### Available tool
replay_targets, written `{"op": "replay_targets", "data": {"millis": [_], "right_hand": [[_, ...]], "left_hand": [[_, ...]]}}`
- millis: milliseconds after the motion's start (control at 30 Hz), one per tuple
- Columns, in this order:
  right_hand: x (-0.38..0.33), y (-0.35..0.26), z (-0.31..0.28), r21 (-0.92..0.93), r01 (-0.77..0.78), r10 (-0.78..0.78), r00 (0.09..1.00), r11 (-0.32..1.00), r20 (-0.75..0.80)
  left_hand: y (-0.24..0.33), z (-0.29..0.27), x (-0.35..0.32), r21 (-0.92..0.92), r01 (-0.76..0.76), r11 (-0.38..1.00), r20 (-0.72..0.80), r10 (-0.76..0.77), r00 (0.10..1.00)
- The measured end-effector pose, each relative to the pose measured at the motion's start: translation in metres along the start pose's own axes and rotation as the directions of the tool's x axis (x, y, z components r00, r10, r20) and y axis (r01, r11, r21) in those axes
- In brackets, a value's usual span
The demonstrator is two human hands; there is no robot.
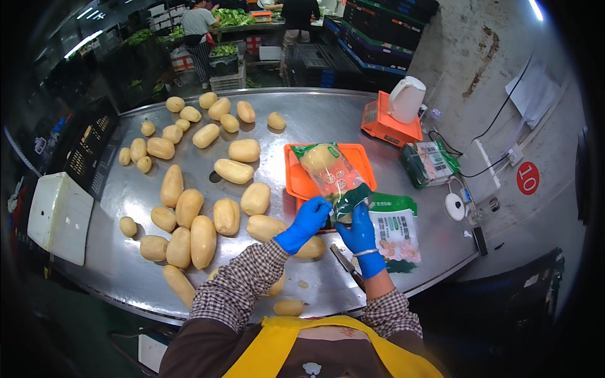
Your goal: The person selects potatoes from a pile, places them in a plastic bag, trims a potato with a knife, weighs the bag on a scale, and places the filled bags into a crate.
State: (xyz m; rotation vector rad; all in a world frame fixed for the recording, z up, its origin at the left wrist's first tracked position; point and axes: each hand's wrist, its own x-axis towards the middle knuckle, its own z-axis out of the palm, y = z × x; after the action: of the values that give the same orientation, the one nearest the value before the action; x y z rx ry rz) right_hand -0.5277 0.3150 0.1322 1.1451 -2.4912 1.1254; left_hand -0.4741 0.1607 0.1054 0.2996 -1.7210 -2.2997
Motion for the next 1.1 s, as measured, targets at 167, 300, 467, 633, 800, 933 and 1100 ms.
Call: {"op": "replay_targets", "data": {"millis": [167, 300, 467, 633, 800, 933, 1100], "right_hand": [[0.029, 0.053, 0.049, 0.719, -0.351, 0.339, 0.925, 0.600, 0.169], [0.052, 0.072, 0.103, 0.925, -0.376, 0.441, 0.822, -0.051, 0.359], [0.056, 0.076, 0.093, 0.867, -0.367, 0.465, 0.735, -0.337, 0.493], [0.053, 0.062, 0.084, 0.972, -0.235, 0.302, 0.925, -0.024, 0.231], [0.059, 0.043, 0.067, 0.214, -0.223, 0.203, 0.972, 0.951, 0.116], [0.008, 0.044, 0.039, 0.082, -0.320, 0.324, 0.945, 0.944, -0.044], [-0.118, 0.033, -0.024, 0.508, -0.284, 0.405, 0.903, 0.813, -0.143]], "left_hand": [[-0.016, 0.018, -0.008, -0.006, 0.039, 0.999, -0.003, -0.039, 0.999], [-0.021, 0.009, -0.011, -0.002, -0.024, 1.000, -0.046, 0.024, 0.999], [-0.028, 0.005, -0.023, -0.050, -0.006, 0.999, -0.046, 0.004, 0.999], [-0.028, 0.008, -0.024, -0.046, 0.009, 0.999, -0.047, -0.011, 0.999], [-0.013, -0.004, -0.020, -0.033, 0.225, 0.974, 0.042, -0.224, 0.974], [0.005, 0.010, -0.006, 0.126, 0.553, 0.824, 0.048, -0.561, 0.826], [0.003, 0.016, 0.044, 0.174, 0.426, 0.888, 0.295, -0.460, 0.837]]}}
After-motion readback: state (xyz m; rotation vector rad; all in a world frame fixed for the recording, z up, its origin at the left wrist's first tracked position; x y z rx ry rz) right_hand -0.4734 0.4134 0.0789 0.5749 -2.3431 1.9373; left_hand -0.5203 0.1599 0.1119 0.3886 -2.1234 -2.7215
